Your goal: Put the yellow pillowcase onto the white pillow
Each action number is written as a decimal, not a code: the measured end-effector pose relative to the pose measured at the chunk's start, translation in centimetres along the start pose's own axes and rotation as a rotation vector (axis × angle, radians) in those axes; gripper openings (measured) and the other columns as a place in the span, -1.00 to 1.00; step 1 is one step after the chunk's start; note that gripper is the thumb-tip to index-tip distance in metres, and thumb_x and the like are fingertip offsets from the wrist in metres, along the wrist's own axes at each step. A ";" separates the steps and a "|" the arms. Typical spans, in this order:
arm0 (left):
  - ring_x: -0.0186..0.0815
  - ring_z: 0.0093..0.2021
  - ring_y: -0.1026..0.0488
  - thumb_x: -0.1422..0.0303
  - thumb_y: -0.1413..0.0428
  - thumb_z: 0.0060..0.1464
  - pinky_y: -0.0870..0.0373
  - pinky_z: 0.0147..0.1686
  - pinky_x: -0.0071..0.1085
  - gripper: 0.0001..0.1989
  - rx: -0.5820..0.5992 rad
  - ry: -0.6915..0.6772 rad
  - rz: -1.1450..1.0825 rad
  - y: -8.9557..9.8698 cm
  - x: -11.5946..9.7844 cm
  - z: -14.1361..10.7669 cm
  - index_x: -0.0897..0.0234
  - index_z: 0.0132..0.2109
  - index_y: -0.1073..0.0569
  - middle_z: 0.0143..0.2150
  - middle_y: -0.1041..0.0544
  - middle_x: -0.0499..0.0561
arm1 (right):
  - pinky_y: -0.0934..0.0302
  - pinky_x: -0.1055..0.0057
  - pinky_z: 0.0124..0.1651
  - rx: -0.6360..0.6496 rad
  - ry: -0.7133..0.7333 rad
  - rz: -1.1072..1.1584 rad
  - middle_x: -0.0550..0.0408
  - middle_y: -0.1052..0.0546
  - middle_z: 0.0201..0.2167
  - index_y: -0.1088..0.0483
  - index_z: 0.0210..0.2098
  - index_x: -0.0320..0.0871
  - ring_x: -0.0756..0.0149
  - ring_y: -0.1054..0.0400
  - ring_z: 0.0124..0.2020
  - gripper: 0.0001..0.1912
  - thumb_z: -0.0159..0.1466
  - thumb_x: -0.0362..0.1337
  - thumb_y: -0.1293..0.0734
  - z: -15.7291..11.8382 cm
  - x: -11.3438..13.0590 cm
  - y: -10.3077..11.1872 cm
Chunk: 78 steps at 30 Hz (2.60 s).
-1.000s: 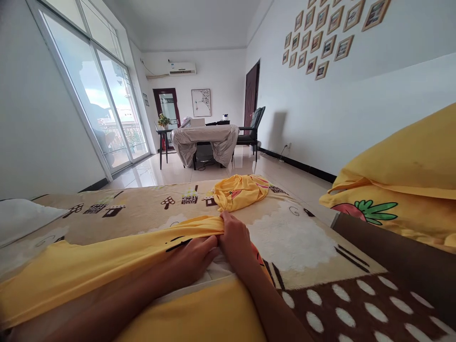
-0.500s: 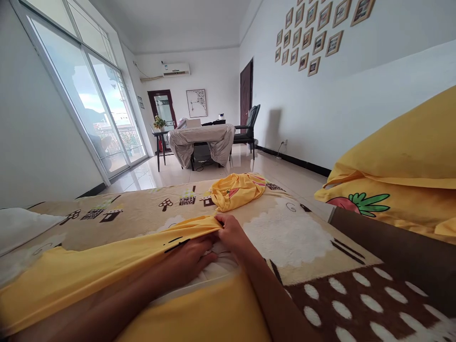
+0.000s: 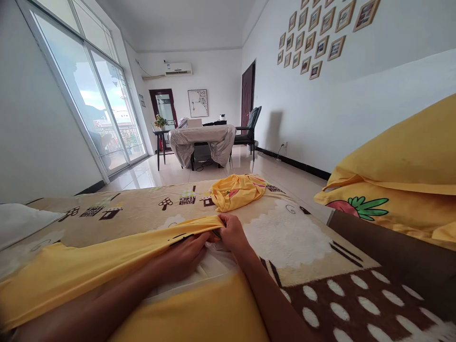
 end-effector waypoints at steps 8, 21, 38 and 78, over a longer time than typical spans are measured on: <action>-0.24 0.25 -0.20 0.43 0.17 0.24 -0.09 0.26 -0.21 -0.67 -0.122 -0.058 -0.037 0.4 -0.3 0.3 0.23 0.08 -0.34 0.22 -0.32 0.10 | -0.25 0.47 -0.34 -0.097 0.068 -0.262 0.08 -0.56 -0.44 -0.49 -0.38 -0.20 0.26 -0.38 -0.35 -0.69 -0.10 -0.41 -0.20 -0.4 0.6 0.9; -0.25 -0.34 -0.24 0.56 0.16 0.13 -0.25 -0.32 -0.37 -0.81 -0.252 -0.543 0.516 -0.9 -5.3 -2.0 0.26 -0.40 -0.23 -0.42 -0.32 0.05 | -0.20 0.52 -0.35 -0.045 0.173 -0.322 0.16 -0.49 -0.52 -0.43 -0.39 -0.17 0.33 -0.33 -0.41 -0.68 -0.08 -0.44 -0.14 -1.4 3.0 0.5; -0.18 0.25 -0.18 0.55 0.10 0.15 -0.21 0.21 -0.24 -0.82 -0.198 -0.465 0.492 -0.3 -5.7 -1.6 0.31 -0.25 -0.38 0.06 -0.39 0.21 | -0.19 0.51 -0.36 -0.024 0.189 -0.285 0.18 -0.49 -0.55 -0.42 -0.48 -0.16 0.33 -0.33 -0.43 -0.73 -0.11 -0.45 -0.13 -1.5 3.4 0.4; -0.15 0.32 -0.08 0.57 0.11 0.12 -0.01 0.32 -0.16 -0.46 0.002 -0.126 0.187 -0.8 -2.8 -0.7 0.25 0.25 -0.19 0.32 -0.16 0.13 | -0.06 0.46 -0.31 -0.232 0.026 -0.897 -0.01 -0.51 -0.40 -0.34 -0.13 -0.20 0.23 -0.36 -0.36 -0.55 -0.02 -0.54 -0.15 -3.2 4.6 0.7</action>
Point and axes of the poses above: each hand's wrist, its own z-axis towards the middle knuckle, its own y-axis out of the back of the hand, x = y × z, the point moved 9 cm from there along z, towards the middle knuckle
